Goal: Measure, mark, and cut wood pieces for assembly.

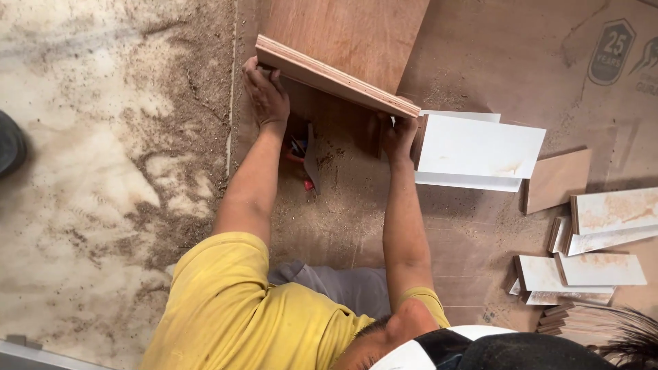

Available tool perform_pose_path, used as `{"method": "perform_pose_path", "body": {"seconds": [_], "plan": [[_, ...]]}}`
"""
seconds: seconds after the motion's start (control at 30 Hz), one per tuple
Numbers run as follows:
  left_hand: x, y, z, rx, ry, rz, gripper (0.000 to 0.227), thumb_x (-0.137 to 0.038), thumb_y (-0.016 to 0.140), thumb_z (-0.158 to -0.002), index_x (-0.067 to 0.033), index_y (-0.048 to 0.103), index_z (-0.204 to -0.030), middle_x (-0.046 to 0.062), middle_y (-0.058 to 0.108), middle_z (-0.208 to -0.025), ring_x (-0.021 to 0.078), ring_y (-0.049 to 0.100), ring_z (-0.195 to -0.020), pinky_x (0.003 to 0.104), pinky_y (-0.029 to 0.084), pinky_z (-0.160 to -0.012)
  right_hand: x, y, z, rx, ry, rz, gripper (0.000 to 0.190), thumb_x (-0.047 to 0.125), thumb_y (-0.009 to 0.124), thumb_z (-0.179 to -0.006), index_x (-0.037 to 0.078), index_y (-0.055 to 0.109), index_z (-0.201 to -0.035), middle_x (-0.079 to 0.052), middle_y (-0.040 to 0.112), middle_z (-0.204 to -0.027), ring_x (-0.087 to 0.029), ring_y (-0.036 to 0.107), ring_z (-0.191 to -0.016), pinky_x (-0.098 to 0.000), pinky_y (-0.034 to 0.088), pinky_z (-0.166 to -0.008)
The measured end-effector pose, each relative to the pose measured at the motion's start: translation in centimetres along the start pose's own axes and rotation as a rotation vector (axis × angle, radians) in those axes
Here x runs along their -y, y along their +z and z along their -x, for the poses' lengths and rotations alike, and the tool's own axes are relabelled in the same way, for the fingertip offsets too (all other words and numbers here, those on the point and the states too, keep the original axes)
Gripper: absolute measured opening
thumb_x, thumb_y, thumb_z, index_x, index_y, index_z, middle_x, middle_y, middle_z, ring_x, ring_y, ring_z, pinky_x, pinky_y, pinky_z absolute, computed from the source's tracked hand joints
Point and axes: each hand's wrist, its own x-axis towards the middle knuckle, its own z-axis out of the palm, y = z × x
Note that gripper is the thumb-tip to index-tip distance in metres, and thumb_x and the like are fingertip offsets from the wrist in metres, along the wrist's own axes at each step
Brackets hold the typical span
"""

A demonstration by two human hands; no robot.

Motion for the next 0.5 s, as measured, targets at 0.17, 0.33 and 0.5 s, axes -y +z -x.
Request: {"method": "perform_pose_path", "body": {"seconds": [0.17,0.33,0.5], "plan": [[0.4,0.2,0.3,0.005,-0.035,0.036,0.038,-0.036,0.042,-0.115,-0.0051,0.037,-0.137,0.017,0.053,-0.128,0.0311,0.056,-0.122,0.047,0.050,-0.105,-0.5,2.0,1.5,-0.269,-0.039,0.021,0.019,0.000,0.074,-0.095,0.006,0.070,-0.113,-0.008,0.073,-0.111,-0.021,0.075,-0.102,-0.0347,0.064,-0.085],[1.9,1.0,0.4,-0.032,0.088,0.029,0.039,-0.034,0.042,-0.113,-0.0024,0.034,-0.135,0.016,0.050,-0.127,0.0307,0.054,-0.124,0.046,0.051,-0.109,-2.7,1.9,2.4,-0.365,-0.160,0.401,0.023,-0.001,0.075,-0.094,0.006,0.072,-0.116,-0.009,0.076,-0.107,-0.020,0.074,-0.101,-0.0332,0.066,-0.089],[1.5,0.7,0.5,0.008,0.055,0.091,0.025,-0.024,0.045,-0.112,-0.0053,0.036,-0.127,0.014,0.050,-0.128,0.0265,0.054,-0.124,0.042,0.055,-0.105,-5.3,2.2,2.7,-0.432,-0.163,0.322,0.019,-0.001,0.073,-0.097,0.008,0.074,-0.113,-0.005,0.077,-0.102,-0.017,0.077,-0.097,-0.0299,0.063,-0.084]]}}
